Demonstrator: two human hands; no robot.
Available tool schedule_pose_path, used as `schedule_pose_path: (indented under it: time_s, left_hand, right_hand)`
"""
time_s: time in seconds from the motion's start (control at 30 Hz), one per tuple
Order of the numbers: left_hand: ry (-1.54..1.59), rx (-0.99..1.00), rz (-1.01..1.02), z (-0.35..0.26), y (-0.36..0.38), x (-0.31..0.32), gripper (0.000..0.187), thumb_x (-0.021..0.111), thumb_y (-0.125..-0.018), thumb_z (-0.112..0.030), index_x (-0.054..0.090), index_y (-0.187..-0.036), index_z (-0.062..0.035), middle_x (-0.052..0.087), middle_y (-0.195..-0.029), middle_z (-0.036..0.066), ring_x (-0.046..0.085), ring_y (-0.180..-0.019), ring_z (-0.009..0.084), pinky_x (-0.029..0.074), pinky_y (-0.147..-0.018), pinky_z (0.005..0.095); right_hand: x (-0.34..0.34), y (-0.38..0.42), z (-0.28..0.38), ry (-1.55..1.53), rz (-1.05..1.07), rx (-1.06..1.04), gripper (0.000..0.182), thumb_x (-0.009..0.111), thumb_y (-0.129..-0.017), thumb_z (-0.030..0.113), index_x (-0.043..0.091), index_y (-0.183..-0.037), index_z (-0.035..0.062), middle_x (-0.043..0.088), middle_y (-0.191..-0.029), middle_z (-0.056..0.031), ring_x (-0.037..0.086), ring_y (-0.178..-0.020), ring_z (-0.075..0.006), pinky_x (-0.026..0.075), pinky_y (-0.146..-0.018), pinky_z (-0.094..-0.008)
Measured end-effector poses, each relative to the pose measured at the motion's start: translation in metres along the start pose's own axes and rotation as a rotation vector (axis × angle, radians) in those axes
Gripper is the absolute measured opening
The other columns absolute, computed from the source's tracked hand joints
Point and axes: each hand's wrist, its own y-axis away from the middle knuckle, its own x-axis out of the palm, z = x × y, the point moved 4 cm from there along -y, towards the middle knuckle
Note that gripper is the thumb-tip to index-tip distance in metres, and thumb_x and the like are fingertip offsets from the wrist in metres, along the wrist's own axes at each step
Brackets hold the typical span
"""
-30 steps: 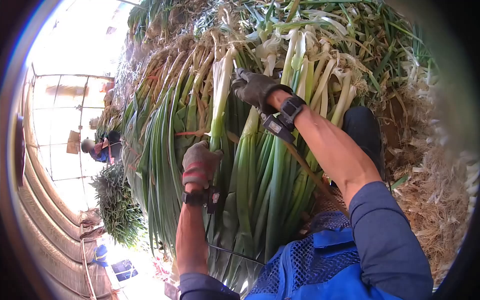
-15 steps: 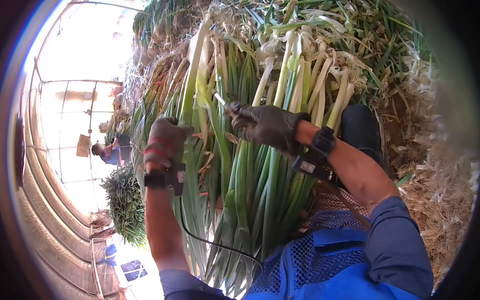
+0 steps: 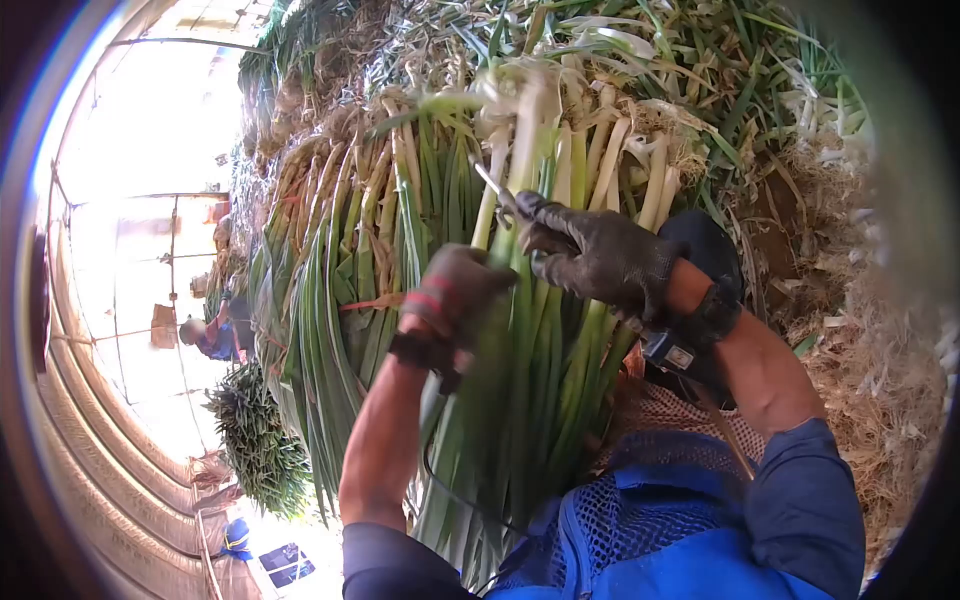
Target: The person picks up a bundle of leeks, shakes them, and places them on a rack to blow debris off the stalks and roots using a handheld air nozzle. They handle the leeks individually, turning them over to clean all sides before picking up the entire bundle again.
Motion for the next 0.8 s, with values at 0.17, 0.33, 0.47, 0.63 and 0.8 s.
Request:
schedule_pose_path:
  time_s: [0.17, 0.33, 0.47, 0.63, 0.8]
  left_hand:
    - [0.071, 0.005, 0.097, -0.020, -0.009, -0.005, 0.040, 0.080, -0.093, -0.038, 0.079, -0.102, 0.0003, 0.073, -0.080, 0.005, 0.064, -0.067, 0.0121, 0.053, -0.063, 0.0310]
    - [-0.214, 0.215, -0.561, 0.039, -0.130, -0.063, 0.042, 0.071, -0.095, -0.031, 0.070, -0.122, 0.0011, 0.077, -0.105, 0.018, 0.073, -0.095, 0.0305, 0.058, -0.086, 0.0399]
    - [-0.411, 0.013, -0.489, 0.036, -0.193, -0.069, 0.044, 0.062, -0.092, -0.026, 0.064, -0.130, -0.0041, 0.063, -0.135, 0.028, 0.060, -0.126, 0.0458, 0.050, -0.106, 0.0493]
    - [-0.438, 0.010, -0.567, 0.029, -0.232, -0.064, 0.046, 0.068, -0.086, -0.023, 0.065, -0.126, 0.0008, 0.072, -0.119, 0.027, 0.068, -0.114, 0.0435, 0.057, -0.096, 0.0490]
    - [-0.416, -0.086, -0.592, 0.039, -0.248, -0.064, 0.041, 0.069, -0.087, -0.024, 0.070, -0.121, -0.0021, 0.073, -0.118, 0.026, 0.071, -0.113, 0.0400, 0.057, -0.095, 0.0466]
  right_hand:
    - [-0.024, -0.010, -0.016, 0.017, -0.094, 0.101, 0.073, 0.069, -0.098, 0.010, 0.034, -0.161, 0.0018, 0.066, -0.132, -0.0089, 0.061, -0.118, -0.0128, 0.050, -0.103, -0.0275]
    - [-0.030, -0.019, -0.024, 0.079, -0.044, 0.151, 0.075, 0.069, -0.097, 0.017, 0.034, -0.163, 0.0071, 0.065, -0.135, -0.0078, 0.061, -0.115, -0.0142, 0.049, -0.101, -0.0296]
    - [-0.031, -0.027, -0.013, 0.184, -0.004, 0.246, 0.065, 0.068, -0.097, 0.017, 0.044, -0.156, 0.0054, 0.070, -0.129, -0.0134, 0.068, -0.113, -0.0169, 0.051, -0.102, -0.0311]
    - [-0.024, -0.048, 0.005, 0.535, 0.175, 0.120, 0.056, 0.064, -0.098, 0.018, 0.050, -0.150, 0.0013, 0.074, -0.117, -0.0160, 0.074, -0.098, -0.0228, 0.060, -0.090, -0.0358]
    - [-0.039, -0.087, -0.018, 0.628, 0.123, 0.197, 0.064, 0.067, -0.096, 0.024, 0.046, -0.153, 0.0040, 0.075, -0.107, -0.0202, 0.076, -0.094, -0.0301, 0.061, -0.086, -0.0378]
